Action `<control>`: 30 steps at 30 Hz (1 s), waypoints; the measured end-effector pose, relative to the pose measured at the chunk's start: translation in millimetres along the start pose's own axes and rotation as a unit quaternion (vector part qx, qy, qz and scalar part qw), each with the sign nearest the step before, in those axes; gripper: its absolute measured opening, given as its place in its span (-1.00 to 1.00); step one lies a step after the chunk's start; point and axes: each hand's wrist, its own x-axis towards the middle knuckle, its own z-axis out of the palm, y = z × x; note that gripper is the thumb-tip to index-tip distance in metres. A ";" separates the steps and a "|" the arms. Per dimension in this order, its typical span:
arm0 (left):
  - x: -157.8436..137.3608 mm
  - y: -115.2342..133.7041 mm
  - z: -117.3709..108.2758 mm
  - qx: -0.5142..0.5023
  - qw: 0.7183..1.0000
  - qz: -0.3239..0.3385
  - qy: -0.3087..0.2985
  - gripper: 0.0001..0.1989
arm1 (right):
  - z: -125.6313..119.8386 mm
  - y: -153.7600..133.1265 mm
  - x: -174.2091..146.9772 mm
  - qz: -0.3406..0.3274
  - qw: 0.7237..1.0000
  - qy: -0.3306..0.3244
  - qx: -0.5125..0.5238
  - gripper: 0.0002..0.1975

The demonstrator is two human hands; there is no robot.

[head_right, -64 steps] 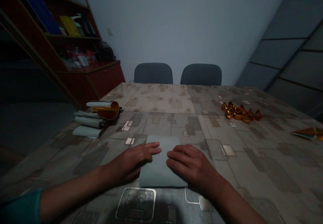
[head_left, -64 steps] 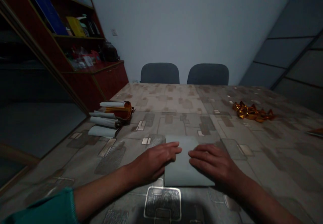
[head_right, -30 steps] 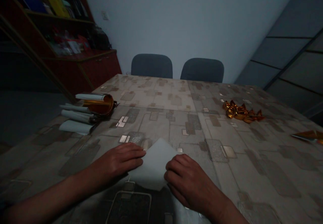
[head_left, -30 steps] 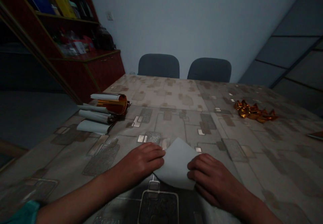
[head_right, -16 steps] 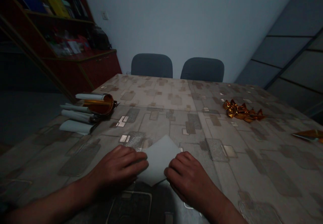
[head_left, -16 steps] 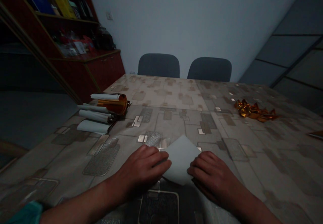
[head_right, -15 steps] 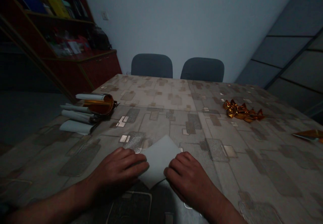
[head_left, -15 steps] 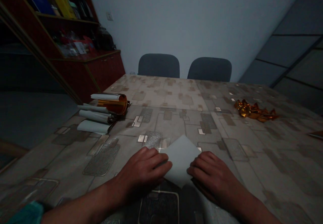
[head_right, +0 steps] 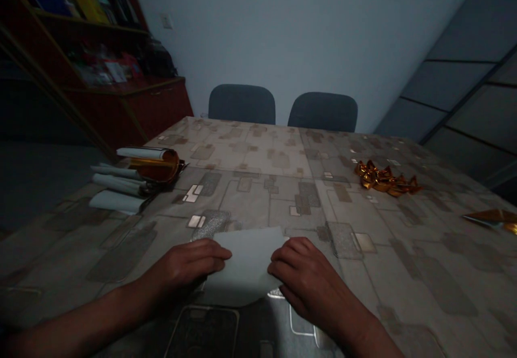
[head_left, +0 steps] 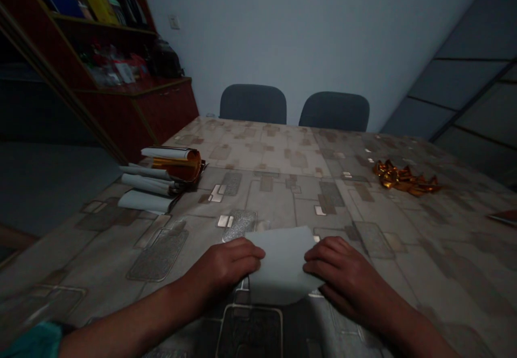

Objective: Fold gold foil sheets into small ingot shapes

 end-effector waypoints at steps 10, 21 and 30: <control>7.9 25.7 -1.6 -0.023 0.993 -0.113 -0.009 -0.86 | -6.4 -1.4 1.5 0.050 0.990 0.005 0.131 -0.85; 7.1 25.7 3.5 0.048 0.973 -0.224 0.036 -0.55 | 23.8 8.3 5.5 0.215 0.966 0.126 0.073 -0.63; 2.9 20.9 13.7 0.075 0.980 -0.184 0.000 -0.66 | 28.2 10.0 3.3 0.148 0.981 0.126 -0.026 -0.74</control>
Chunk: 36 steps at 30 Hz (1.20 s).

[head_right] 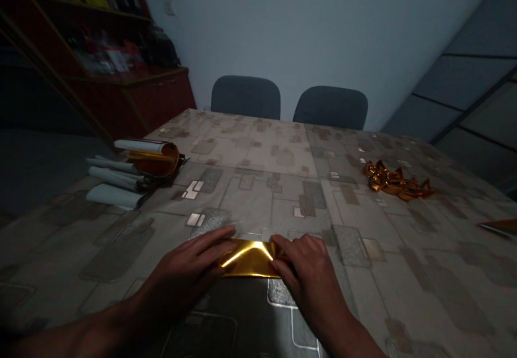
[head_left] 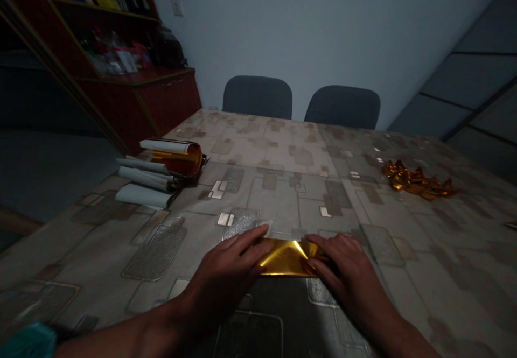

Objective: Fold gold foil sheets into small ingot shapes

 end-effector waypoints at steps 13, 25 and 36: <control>-4.4 19.4 -2.6 0.023 0.988 0.147 -0.038 -0.49 | 4.4 2.6 -1.0 0.008 0.998 0.041 -0.048 -0.71; -14.4 19.1 7.9 -0.056 0.968 0.126 -0.210 0.06 | 1.4 -1.5 0.7 -0.013 1.000 -0.006 -0.019 -0.81; -12.7 20.8 3.1 -0.060 0.967 0.109 -0.221 -0.03 | 3.7 -1.7 -0.8 -0.013 1.000 0.000 -0.019 -0.83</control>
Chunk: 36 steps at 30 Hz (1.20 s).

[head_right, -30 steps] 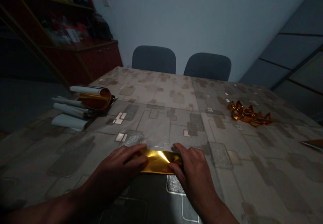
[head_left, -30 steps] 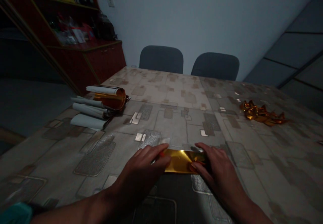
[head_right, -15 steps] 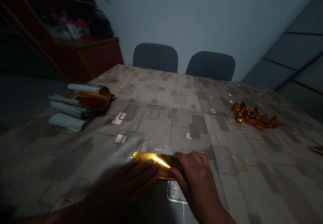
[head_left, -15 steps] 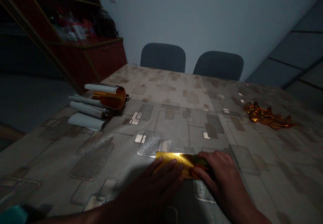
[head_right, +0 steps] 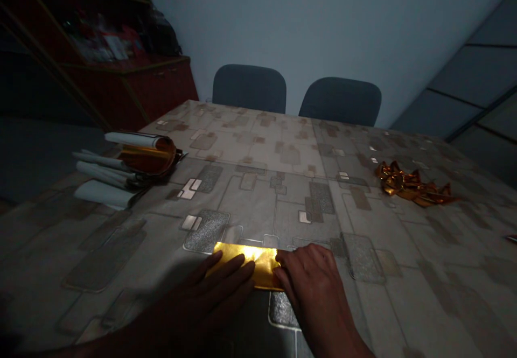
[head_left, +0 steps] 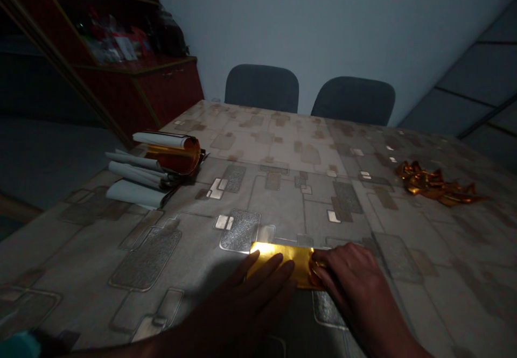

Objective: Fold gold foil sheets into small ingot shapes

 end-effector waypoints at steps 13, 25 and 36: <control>-0.4 -4.4 7.9 -0.011 1.000 0.004 0.011 -0.03 | 1.4 2.4 0.3 0.012 1.000 -0.020 0.004 -0.81; -0.6 -4.0 8.1 0.003 1.000 0.012 0.017 0.02 | -2.4 0.1 3.2 0.003 1.000 -0.012 0.005 -0.83; 1.0 -7.3 14.7 0.016 1.000 0.008 0.019 -0.03 | 6.1 4.0 0.4 0.008 1.000 0.003 -0.016 -0.78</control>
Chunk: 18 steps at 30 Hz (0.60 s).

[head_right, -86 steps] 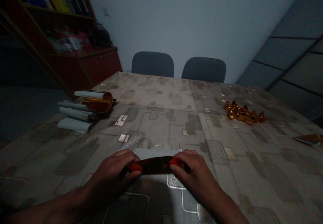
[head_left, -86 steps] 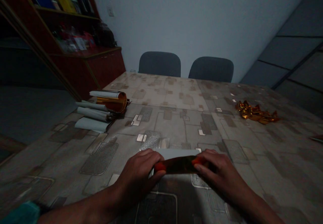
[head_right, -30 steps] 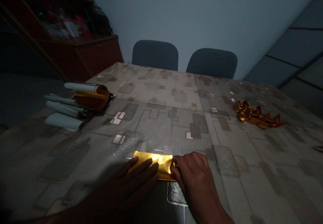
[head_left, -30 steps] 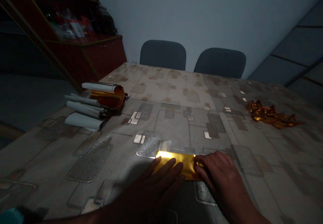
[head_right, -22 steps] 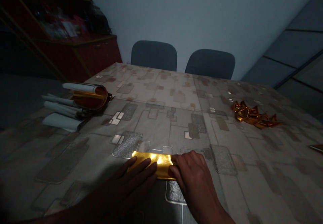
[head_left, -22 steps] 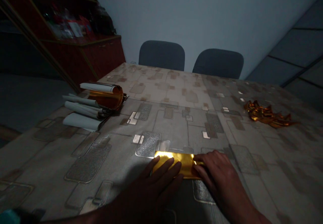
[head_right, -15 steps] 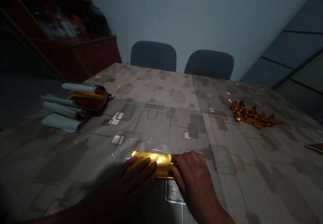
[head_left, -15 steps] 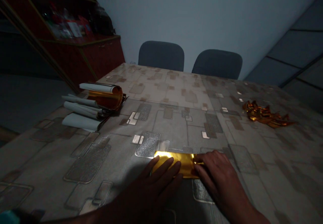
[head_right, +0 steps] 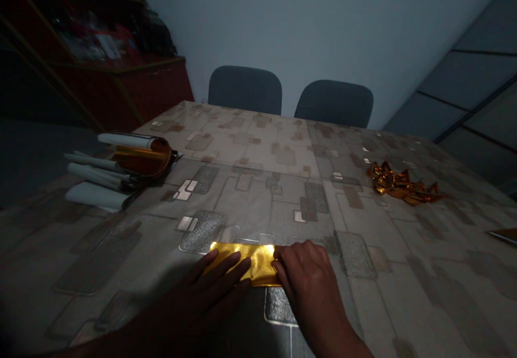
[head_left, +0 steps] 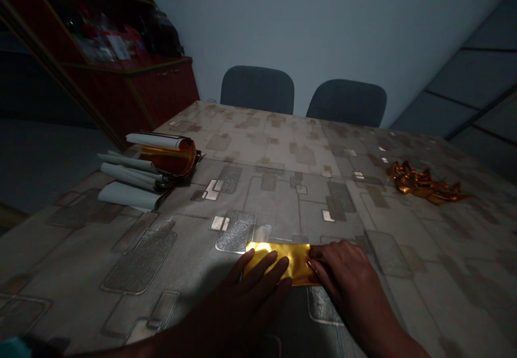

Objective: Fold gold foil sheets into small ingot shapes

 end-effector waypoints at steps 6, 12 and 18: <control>-0.6 2.4 -3.2 0.000 1.000 -0.012 -0.010 0.02 | -8.3 -0.7 4.0 0.015 0.999 0.006 -0.040 -0.73; 2.7 10.5 -18.6 -0.019 0.999 -0.028 -0.032 0.04 | -17.6 -26.6 -4.7 -0.150 0.986 0.069 -0.018 -0.78; 8.9 13.8 -34.4 -0.045 0.998 -0.018 -0.028 -0.03 | -5.1 -42.4 -36.1 -0.153 0.985 -0.060 -0.051 -0.35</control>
